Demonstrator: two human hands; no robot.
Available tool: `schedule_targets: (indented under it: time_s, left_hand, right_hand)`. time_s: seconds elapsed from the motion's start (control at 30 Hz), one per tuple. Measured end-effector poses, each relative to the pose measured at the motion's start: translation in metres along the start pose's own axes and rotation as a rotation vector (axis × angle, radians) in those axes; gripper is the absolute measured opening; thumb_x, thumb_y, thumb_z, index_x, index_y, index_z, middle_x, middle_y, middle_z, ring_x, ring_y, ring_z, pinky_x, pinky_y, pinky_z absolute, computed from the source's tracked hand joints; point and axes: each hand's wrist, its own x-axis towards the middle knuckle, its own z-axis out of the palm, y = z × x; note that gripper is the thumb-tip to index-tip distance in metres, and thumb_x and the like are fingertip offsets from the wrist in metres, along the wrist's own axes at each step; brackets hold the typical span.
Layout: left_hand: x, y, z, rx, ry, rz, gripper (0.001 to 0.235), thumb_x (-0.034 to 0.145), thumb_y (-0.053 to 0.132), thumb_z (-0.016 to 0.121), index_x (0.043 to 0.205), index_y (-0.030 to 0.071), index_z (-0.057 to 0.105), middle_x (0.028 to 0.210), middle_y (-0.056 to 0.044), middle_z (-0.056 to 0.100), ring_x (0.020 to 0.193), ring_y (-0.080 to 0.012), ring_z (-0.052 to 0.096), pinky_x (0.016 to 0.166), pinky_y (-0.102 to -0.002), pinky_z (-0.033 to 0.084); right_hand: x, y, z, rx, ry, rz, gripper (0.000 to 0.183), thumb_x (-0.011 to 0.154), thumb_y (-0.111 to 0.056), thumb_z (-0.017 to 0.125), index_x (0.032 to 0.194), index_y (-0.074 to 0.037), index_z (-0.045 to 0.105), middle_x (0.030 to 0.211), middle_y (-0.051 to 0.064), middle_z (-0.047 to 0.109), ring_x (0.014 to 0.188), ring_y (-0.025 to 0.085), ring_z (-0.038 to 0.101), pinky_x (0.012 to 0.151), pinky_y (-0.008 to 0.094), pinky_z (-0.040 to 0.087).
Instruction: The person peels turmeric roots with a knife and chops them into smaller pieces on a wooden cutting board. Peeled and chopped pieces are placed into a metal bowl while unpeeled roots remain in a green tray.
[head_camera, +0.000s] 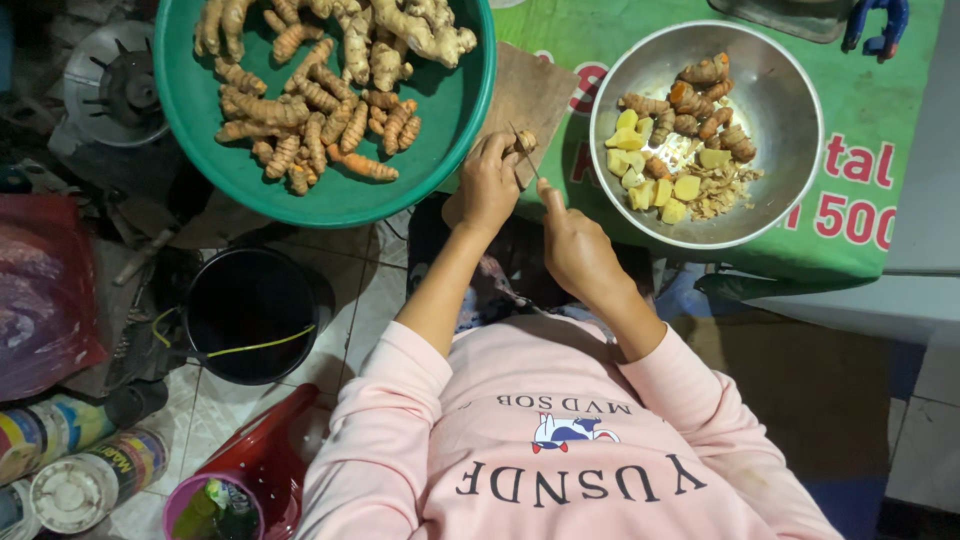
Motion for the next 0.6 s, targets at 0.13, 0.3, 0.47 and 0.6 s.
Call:
schedule_targets:
  time_s: [0.13, 0.3, 0.47, 0.6]
  left_hand:
    - [0.001, 0.001, -0.001, -0.013, -0.003, 0.012, 0.019, 0.087, -0.004, 0.067, 0.105, 0.002, 0.062, 0.102, -0.016, 0.069, 0.099, -0.0384, 0.066, 0.084, -0.046, 0.054]
    - [0.001, 0.002, -0.001, 0.022, 0.003, 0.020, 0.019, 0.087, -0.004, 0.067, 0.103, 0.002, 0.061, 0.101, -0.016, 0.069, 0.099, -0.0396, 0.066, 0.084, -0.047, 0.053]
    - [0.001, 0.000, -0.001, -0.001, 0.005, 0.027, 0.020, 0.086, -0.005, 0.067, 0.104, 0.002, 0.062, 0.102, -0.016, 0.070, 0.099, -0.0391, 0.066, 0.084, -0.047, 0.053]
    - [0.002, -0.001, 0.001, 0.012, 0.017, 0.025, 0.020, 0.085, -0.005, 0.068, 0.103, 0.002, 0.062, 0.101, -0.016, 0.070, 0.098, -0.0392, 0.067, 0.084, -0.047, 0.054]
  right_hand:
    - [0.002, 0.000, -0.001, 0.009, -0.015, 0.000, 0.046, 0.098, -0.002, 0.052, 0.144, -0.001, 0.045, 0.074, 0.026, 0.063, 0.068, 0.047, 0.063, 0.061, 0.057, 0.049]
    - [0.007, 0.001, 0.000, 0.008, -0.043, -0.020, 0.046, 0.098, -0.002, 0.051, 0.144, 0.001, 0.043, 0.074, 0.026, 0.063, 0.069, 0.047, 0.063, 0.061, 0.057, 0.048]
    - [0.010, 0.002, 0.000, 0.026, -0.073, -0.003, 0.045, 0.099, -0.003, 0.050, 0.144, 0.001, 0.042, 0.076, 0.027, 0.064, 0.070, 0.048, 0.063, 0.062, 0.059, 0.047]
    - [0.014, 0.002, -0.005, 0.042, -0.100, -0.003, 0.046, 0.099, -0.003, 0.050, 0.144, 0.001, 0.041, 0.077, 0.029, 0.064, 0.072, 0.050, 0.063, 0.065, 0.059, 0.046]
